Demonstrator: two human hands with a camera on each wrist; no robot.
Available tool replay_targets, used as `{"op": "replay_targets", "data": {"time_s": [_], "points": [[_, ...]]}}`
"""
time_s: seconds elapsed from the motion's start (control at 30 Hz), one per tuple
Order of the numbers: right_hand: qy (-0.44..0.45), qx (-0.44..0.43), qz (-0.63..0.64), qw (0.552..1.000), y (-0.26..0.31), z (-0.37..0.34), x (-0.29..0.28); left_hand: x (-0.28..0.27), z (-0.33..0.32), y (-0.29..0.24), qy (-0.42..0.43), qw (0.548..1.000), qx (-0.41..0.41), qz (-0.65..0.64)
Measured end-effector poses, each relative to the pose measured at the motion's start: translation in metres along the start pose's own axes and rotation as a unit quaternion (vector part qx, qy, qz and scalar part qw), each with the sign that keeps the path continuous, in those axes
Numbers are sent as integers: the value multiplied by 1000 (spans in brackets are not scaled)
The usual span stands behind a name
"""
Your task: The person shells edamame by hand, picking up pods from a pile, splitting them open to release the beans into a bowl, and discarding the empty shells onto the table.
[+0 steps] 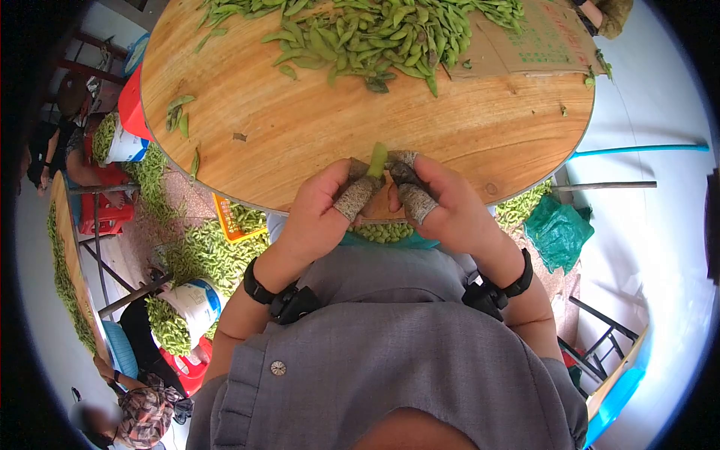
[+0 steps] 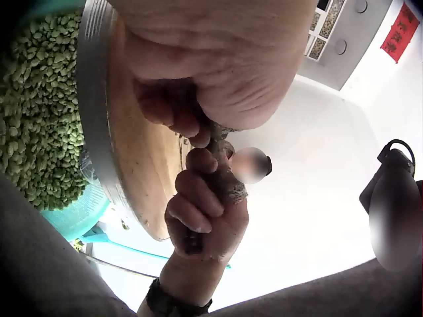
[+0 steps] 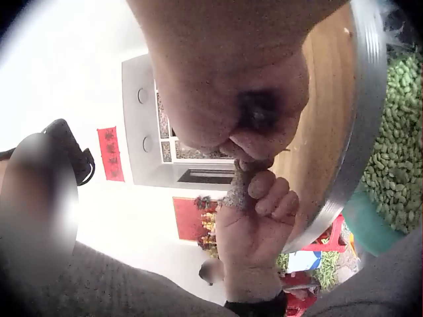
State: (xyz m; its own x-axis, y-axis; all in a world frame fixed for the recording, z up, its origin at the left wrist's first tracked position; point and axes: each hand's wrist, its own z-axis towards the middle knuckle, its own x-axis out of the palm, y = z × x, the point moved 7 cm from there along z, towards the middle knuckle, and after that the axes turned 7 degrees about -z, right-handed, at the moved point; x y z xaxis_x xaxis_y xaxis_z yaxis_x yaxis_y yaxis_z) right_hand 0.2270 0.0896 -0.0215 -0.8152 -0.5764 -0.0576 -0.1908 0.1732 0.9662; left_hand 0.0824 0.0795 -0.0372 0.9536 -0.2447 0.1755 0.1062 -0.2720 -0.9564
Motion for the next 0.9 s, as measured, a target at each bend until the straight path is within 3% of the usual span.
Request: {"op": "replay_targets", "data": {"time_s": [0.1,0.23,0.3,0.43,0.5,0.53,0.57,0.6,0.73,0.77,0.8,0.83,0.87,0.9], "points": [[39,67,114,990,-1,-4,3,0,0,-7,5,999,15,36],[27,42,108,993,6,-4,2,-1,1,-15,2,991,62,118],[45,46,88,994,7,-3,4,7,-4,-32,3,907,230,352],[49,118,157,979,-3,0,6,15,-3,-34,30,886,243,393],[72,115,220,966,-7,0,10,8,2,-26,28,948,160,273],[71,113,221,966,-8,-2,9,5,3,-23,30,948,160,274],[112,118,328,931,-7,-7,15,1,5,-1,85,996,26,29],[152,121,429,882,-3,-11,20,8,2,15,132,961,-112,-218],[121,107,437,885,-2,-13,19,16,4,13,102,960,-107,-237],[76,125,367,919,-2,-12,16,12,6,-2,52,999,4,-4],[32,142,294,945,-3,-12,12,12,4,-19,-3,966,117,229],[32,140,295,945,-2,-11,15,11,5,-18,-2,966,117,231],[20,125,268,955,-1,-10,15,16,0,-30,-24,885,236,400],[9,109,241,964,0,-9,14,26,-9,-37,-44,760,343,550]]}}
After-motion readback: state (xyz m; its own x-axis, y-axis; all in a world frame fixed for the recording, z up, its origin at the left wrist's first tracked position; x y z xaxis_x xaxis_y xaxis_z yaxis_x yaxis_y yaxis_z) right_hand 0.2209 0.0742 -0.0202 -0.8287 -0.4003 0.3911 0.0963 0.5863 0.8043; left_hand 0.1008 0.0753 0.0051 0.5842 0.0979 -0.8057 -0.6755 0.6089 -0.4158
